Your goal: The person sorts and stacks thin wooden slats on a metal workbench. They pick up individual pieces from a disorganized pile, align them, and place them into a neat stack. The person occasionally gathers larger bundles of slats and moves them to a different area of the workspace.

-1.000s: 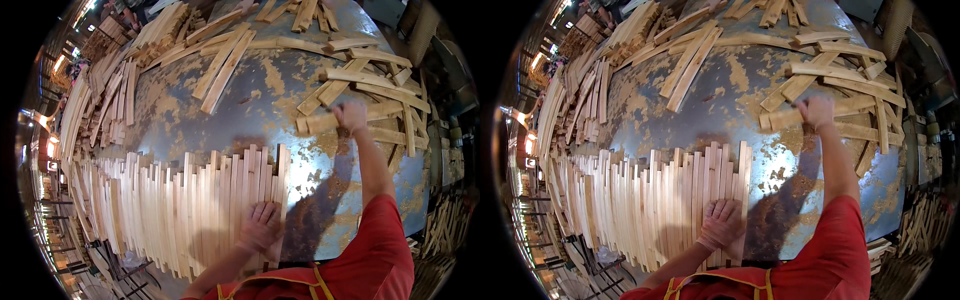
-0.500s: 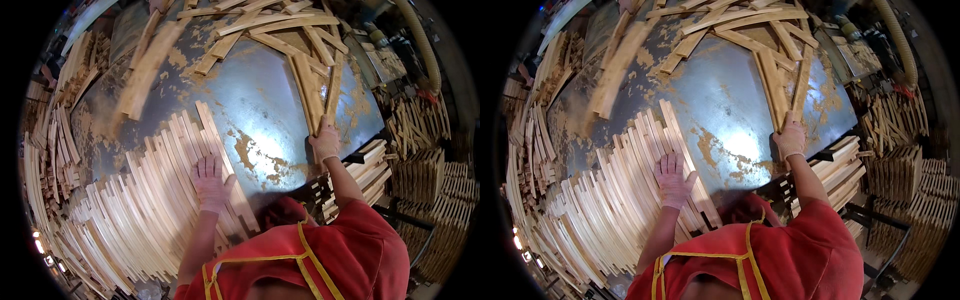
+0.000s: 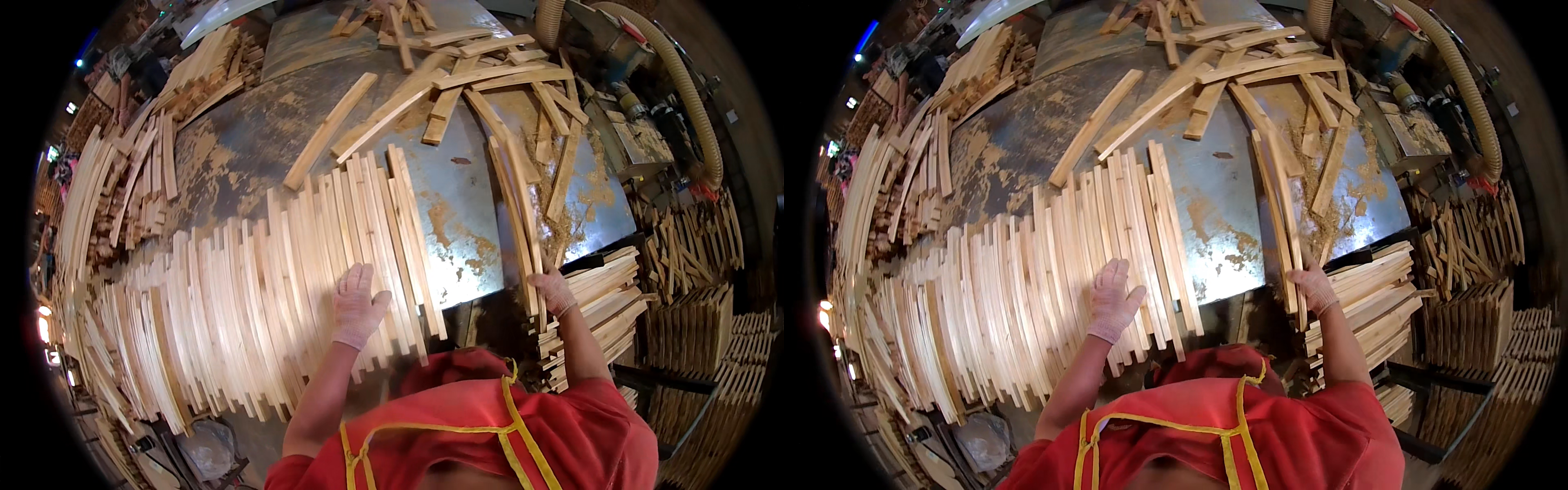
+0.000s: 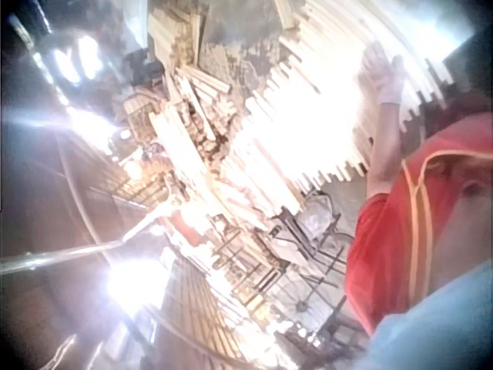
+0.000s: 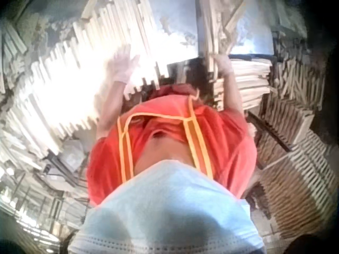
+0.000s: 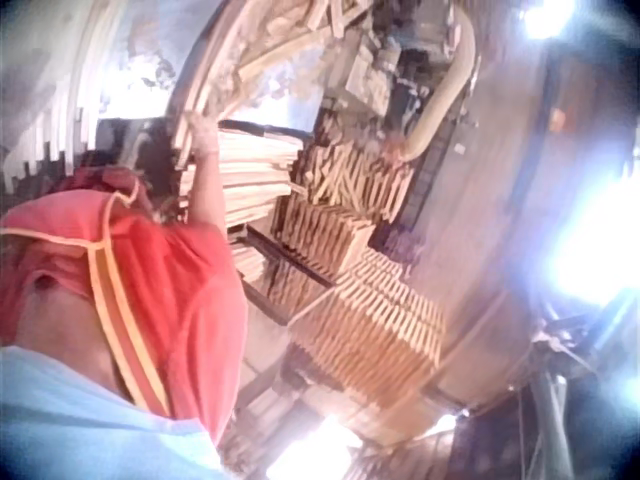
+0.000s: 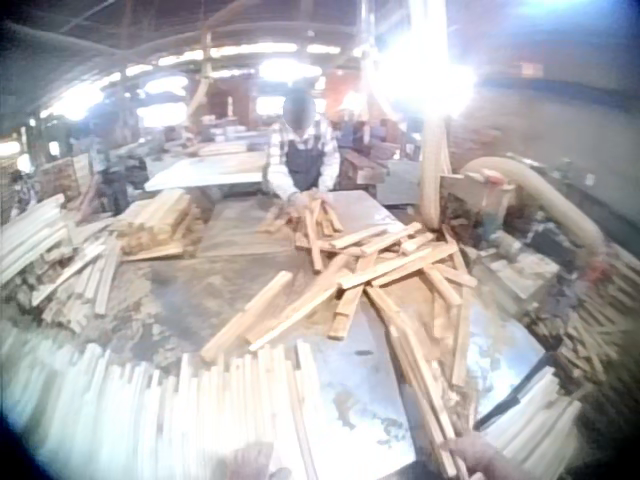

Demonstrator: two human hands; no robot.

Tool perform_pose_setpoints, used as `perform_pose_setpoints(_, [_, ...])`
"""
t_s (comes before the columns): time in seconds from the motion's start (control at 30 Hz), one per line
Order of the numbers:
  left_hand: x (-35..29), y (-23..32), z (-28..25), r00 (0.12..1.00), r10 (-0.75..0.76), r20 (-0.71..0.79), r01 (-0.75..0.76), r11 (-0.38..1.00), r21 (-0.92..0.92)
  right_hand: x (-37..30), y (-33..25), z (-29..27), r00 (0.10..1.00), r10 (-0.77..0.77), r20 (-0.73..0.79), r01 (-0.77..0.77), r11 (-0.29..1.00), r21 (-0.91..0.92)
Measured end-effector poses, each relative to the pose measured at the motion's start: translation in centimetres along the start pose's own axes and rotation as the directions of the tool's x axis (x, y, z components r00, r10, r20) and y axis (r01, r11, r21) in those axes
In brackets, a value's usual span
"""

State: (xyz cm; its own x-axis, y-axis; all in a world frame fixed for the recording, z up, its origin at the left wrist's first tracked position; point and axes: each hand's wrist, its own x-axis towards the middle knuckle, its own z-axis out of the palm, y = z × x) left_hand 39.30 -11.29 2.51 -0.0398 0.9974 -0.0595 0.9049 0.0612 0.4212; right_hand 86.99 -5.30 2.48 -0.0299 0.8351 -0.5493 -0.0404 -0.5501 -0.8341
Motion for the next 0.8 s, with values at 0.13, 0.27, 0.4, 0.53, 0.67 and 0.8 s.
perform_pose_setpoints(0.13, [-2.2,-1.6,0.2,0.999,0.054,-0.005,-0.054,0.999,0.000,-1.0,2.2,0.0,0.969,0.026,0.244,0.030,0.974,-0.226])
perform_pose_setpoints(0.27, [-2.2,-0.5,-0.6,0.999,0.042,0.010,-0.042,0.999,0.027,-1.8,2.6,5.9,0.860,0.160,0.485,-0.139,0.987,-0.080])
perform_pose_setpoints(0.4, [1.2,2.8,1.6,0.993,0.107,0.048,-0.109,0.993,0.045,1.5,1.7,14.0,0.864,0.035,0.502,0.203,0.889,-0.411])
perform_pose_setpoints(0.53, [5.1,8.3,3.7,0.970,0.219,0.105,-0.231,0.965,0.125,8.3,-9.2,17.6,0.605,0.505,0.616,0.570,0.265,-0.778])
perform_pose_setpoints(0.67, [7.0,9.8,3.3,0.932,0.360,0.048,-0.361,0.902,0.236,22.7,-15.2,16.7,0.891,-0.133,0.434,0.417,0.617,-0.667])
perform_pose_setpoints(0.8, [9.0,10.4,2.8,0.921,0.390,0.004,-0.389,0.921,0.031,39.4,-17.1,16.7,0.903,-0.366,-0.226,0.180,0.798,-0.575])
